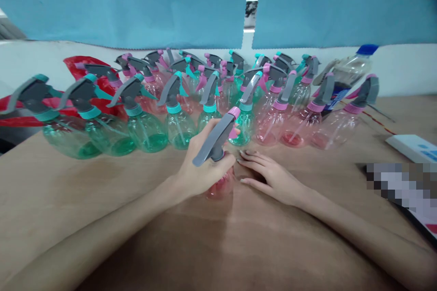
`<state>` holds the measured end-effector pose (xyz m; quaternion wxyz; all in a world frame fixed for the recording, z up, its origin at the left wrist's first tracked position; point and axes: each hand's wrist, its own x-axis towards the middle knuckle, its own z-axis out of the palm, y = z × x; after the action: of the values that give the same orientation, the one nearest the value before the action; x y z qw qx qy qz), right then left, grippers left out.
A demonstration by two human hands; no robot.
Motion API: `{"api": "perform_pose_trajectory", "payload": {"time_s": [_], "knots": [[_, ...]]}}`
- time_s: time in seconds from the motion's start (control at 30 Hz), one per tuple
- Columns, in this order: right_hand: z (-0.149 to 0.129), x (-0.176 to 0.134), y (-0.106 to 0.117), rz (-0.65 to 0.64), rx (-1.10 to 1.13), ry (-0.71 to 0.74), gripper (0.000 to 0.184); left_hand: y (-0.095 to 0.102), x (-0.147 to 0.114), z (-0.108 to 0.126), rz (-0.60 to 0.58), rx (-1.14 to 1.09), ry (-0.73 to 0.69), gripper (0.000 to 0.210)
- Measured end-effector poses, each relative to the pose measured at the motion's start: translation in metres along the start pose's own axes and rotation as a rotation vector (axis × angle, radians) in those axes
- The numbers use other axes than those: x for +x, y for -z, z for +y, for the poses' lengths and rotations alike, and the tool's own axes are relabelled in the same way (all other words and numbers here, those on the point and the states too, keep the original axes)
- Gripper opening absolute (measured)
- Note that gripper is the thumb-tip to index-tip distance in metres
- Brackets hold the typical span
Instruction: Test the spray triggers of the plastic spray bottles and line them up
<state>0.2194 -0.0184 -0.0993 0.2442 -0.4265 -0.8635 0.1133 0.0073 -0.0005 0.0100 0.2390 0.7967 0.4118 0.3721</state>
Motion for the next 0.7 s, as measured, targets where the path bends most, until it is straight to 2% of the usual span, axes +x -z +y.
{"api": "perform_pose_trajectory", "payload": {"time_s": [0.13,0.47,0.7], "knots": [[-0.0005,0.0002,0.0002,-0.004,-0.010,-0.008,0.051,-0.0003,-0.0018,-0.0005,-0.005,-0.070,0.005,0.037],[0.0006,0.0004,0.0006,0.002,0.005,0.013,0.050,-0.0018,-0.0037,-0.0017,0.021,-0.064,0.004,0.030],[0.0008,0.0010,0.0003,0.001,0.013,0.012,0.051,-0.0012,-0.0008,0.0018,-0.037,-0.153,0.029,0.035]]}}
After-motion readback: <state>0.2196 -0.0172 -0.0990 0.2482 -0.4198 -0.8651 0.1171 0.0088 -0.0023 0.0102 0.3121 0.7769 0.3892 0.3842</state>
